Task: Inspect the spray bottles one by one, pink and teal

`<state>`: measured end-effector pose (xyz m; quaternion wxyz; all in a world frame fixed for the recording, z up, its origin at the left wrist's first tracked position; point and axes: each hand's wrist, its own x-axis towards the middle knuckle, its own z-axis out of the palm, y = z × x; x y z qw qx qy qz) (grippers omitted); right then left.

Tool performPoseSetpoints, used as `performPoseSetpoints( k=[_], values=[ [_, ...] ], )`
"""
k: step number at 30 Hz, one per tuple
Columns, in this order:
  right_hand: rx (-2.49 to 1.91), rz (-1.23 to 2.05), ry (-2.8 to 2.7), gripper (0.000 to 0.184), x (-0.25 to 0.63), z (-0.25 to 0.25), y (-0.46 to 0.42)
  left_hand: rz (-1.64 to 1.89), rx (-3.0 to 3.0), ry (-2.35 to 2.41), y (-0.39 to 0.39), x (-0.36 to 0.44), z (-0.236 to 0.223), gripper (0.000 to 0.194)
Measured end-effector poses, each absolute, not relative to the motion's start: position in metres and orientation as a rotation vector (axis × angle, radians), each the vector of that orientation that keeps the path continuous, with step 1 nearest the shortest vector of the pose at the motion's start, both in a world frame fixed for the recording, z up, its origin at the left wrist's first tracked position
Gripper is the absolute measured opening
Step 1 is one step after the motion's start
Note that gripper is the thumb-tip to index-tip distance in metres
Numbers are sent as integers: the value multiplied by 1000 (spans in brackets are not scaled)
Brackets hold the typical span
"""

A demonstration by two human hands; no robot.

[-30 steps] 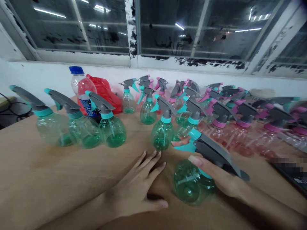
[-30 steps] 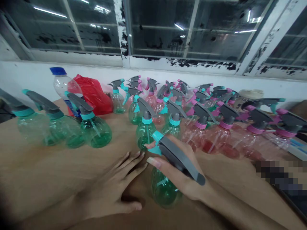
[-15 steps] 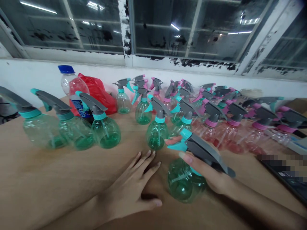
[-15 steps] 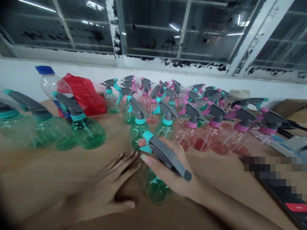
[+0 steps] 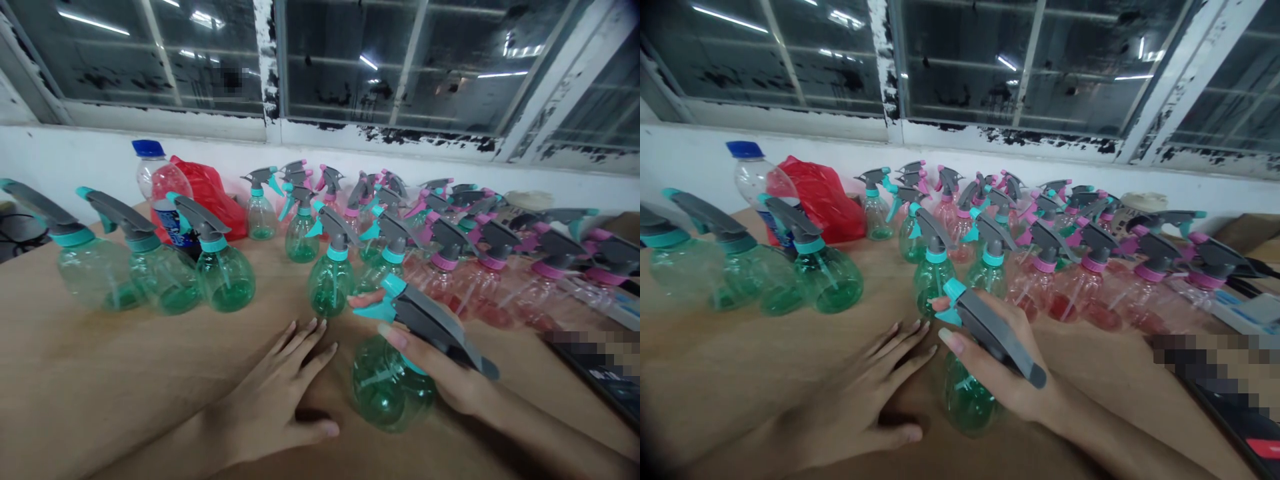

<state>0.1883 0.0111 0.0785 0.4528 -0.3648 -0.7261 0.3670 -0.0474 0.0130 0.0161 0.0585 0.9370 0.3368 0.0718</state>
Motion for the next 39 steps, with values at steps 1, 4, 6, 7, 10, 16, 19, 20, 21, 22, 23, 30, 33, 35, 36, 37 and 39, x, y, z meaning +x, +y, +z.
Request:
performPoseSetpoints(
  k=[1,4,6,7,10,16,19,20,21,22,23,30,33,35,36,37,39],
  values=[
    [-896,896,-1800,22,188,79,11,213,2836,1020,13,-48,16,85],
    [-898,852,-1824,21,189,80,12,233,2828,1018,12,-48,16,86],
    [-911,824,-1835,21,189,80,13,277,2818,1025,11,-48,15,87],
    [-912,818,-1840,22,189,80,13,304,2816,1031,11,-48,14,87],
    [-920,822,-1856,20,190,77,13,348,2830,1063,11,-48,12,87],
    [-937,799,-1814,23,190,74,14,262,2879,1062,13,-48,14,80],
    [-917,825,-1829,20,190,77,13,265,2888,1057,13,-49,16,77],
    [-917,845,-1830,21,190,78,12,268,2889,1055,13,-49,16,77],
    [-920,871,-1828,23,191,78,12,272,2889,1054,12,-49,16,76],
    [-922,893,-1824,24,191,78,11,278,2889,1054,12,-49,16,76],
    [-921,909,-1823,25,191,78,11,285,2890,1055,12,-49,16,76],
    [-850,863,-1808,23,191,76,13,275,2892,1052,13,-50,15,78],
    [-866,867,-1810,23,191,77,13,267,2888,1047,13,-50,14,77],
    [-902,864,-1813,24,191,77,12,267,2880,1045,12,-50,15,77],
    [-910,859,-1815,24,191,77,11,267,2876,1045,12,-50,15,77],
    [-914,856,-1815,23,191,77,11,269,2874,1046,12,-50,16,77],
    [-923,855,-1815,23,191,77,10,274,2873,1049,12,-50,17,77]
  ],
)
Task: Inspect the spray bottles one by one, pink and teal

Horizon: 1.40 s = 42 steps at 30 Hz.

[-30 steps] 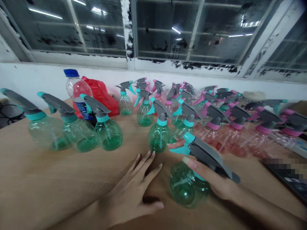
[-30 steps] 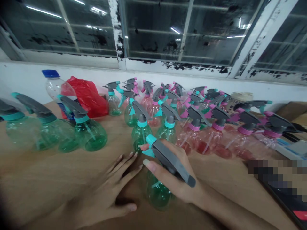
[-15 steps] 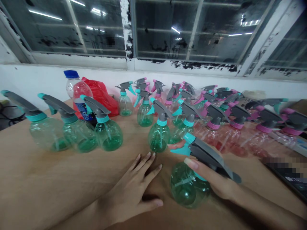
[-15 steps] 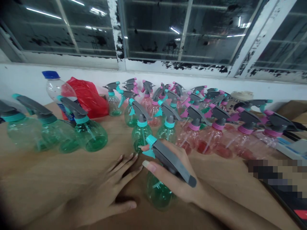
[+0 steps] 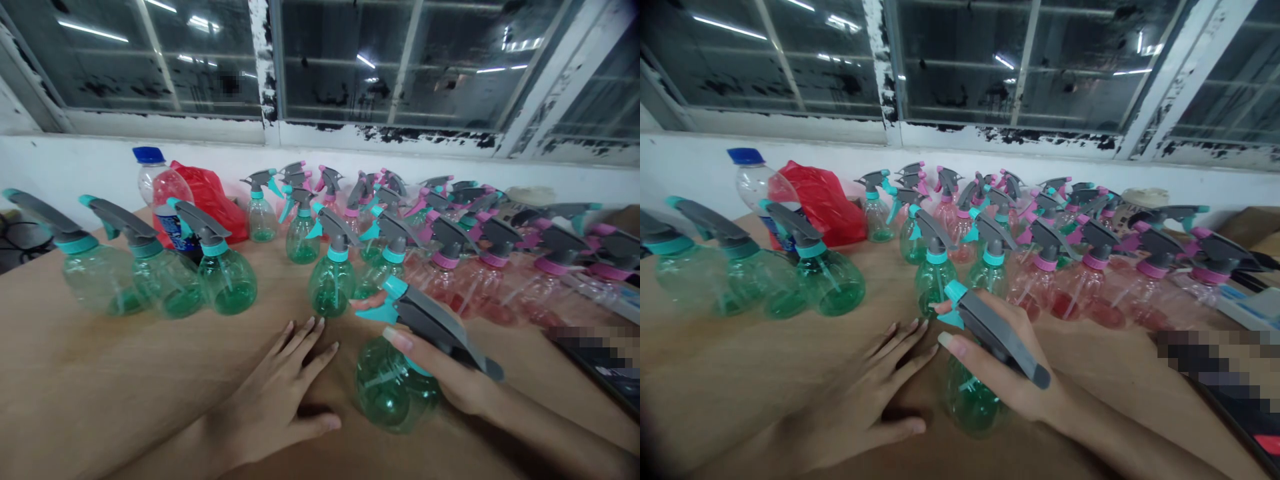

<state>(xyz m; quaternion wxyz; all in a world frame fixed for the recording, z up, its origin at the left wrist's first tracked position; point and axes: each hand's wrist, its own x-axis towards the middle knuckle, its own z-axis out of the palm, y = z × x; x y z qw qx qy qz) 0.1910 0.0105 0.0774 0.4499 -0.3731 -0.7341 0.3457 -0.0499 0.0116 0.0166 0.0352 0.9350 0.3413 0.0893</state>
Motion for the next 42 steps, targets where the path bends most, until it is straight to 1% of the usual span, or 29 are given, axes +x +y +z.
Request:
performPoseSetpoints(
  k=[7,13,16,21,25,28,33,42],
  values=[
    [-898,845,-1823,23,191,77,11,252,2885,1049,12,-49,17,78],
    [-943,920,-1813,26,192,74,11,246,2887,1057,12,-49,16,78],
    [-935,904,-1810,26,192,74,11,242,2885,1054,12,-50,17,76],
    [-989,824,-1851,16,190,81,11,225,2892,1057,13,-50,18,74],
    [-973,753,-1883,21,189,84,12,248,2912,1051,12,-50,17,74],
    [-883,761,-1874,16,191,79,13,259,2931,1052,11,-50,16,73],
    [-878,835,-1856,25,194,74,13,244,2931,1064,11,-51,15,74],
    [-842,832,-1848,23,192,75,12,273,2925,1055,12,-50,15,74]
  ],
)
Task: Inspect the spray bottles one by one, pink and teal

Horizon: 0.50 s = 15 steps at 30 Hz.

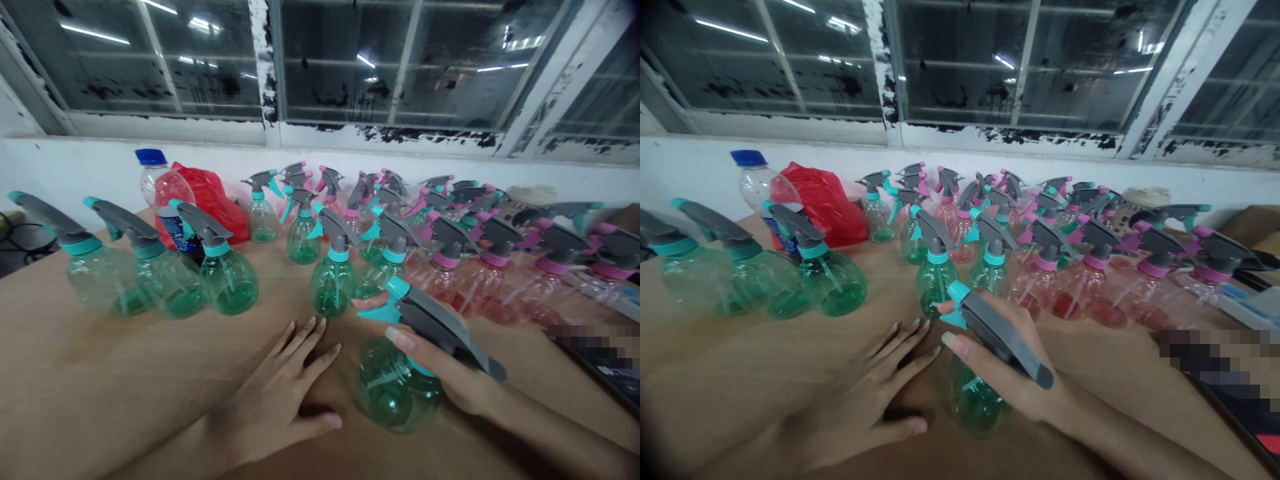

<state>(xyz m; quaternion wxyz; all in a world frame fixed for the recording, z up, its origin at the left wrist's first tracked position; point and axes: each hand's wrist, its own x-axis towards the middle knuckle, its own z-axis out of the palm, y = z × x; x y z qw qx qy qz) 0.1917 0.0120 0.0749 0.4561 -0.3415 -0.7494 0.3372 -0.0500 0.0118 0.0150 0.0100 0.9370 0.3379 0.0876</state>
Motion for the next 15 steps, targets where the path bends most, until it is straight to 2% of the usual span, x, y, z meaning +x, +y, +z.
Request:
performPoseSetpoints(
  k=[15],
  values=[
    [-870,836,-1837,21,192,76,12,264,2932,1046,12,-50,15,74]
  ],
)
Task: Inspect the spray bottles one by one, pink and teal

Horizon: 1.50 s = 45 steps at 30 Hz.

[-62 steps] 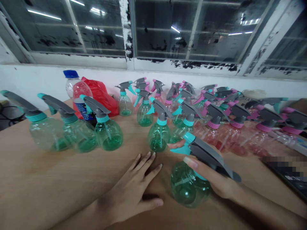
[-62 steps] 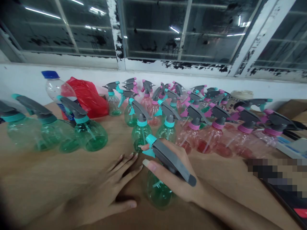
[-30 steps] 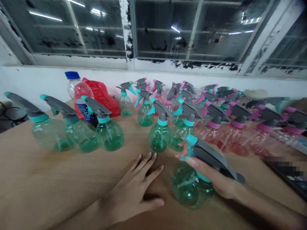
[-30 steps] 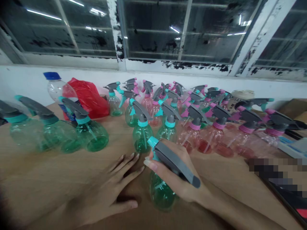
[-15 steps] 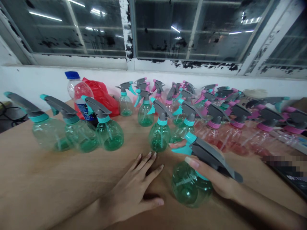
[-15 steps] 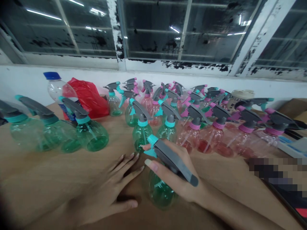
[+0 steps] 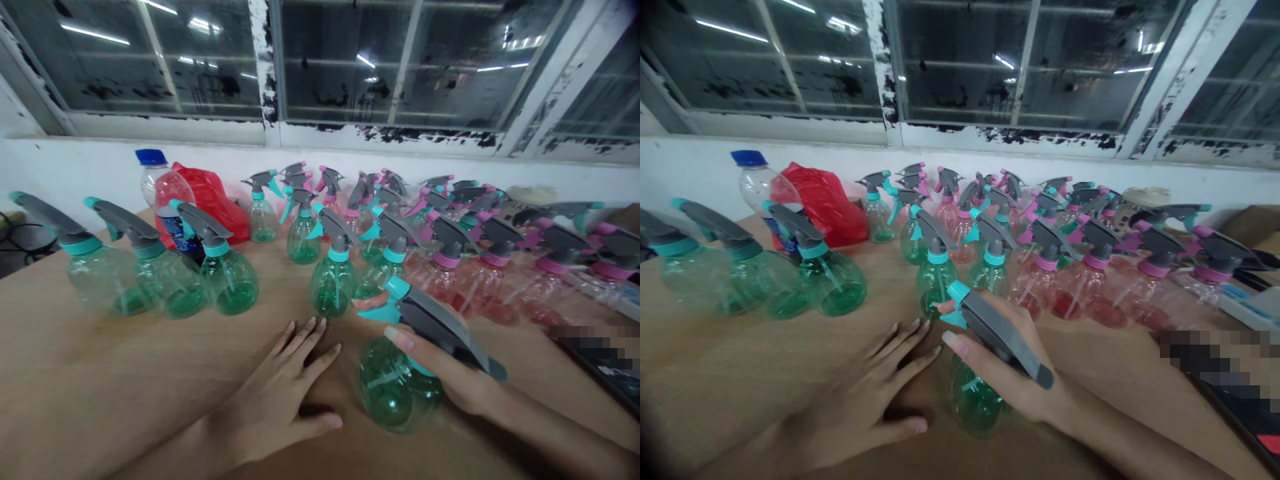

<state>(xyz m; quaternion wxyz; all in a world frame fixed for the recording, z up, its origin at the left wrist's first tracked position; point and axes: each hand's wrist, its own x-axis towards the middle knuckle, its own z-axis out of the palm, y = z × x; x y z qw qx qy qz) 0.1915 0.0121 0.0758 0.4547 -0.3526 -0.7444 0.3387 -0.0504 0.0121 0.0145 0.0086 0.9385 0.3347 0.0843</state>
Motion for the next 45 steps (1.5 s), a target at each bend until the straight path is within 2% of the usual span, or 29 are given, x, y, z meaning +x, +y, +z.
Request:
performPoseSetpoints(
  k=[6,10,13,17,22,45],
  values=[
    [-877,833,-1852,22,193,73,12,262,2938,1053,13,-51,14,75],
    [-896,787,-1846,15,193,73,13,248,2930,1056,12,-50,15,74],
    [-916,760,-1865,24,192,75,12,226,2924,1054,12,-50,16,74],
    [-874,780,-1883,13,191,78,9,263,2912,1050,12,-50,18,74],
    [-839,821,-1829,24,191,76,10,262,2893,1038,12,-49,19,74],
    [-864,825,-1831,24,193,72,10,253,2893,1055,11,-50,18,74]
  ],
)
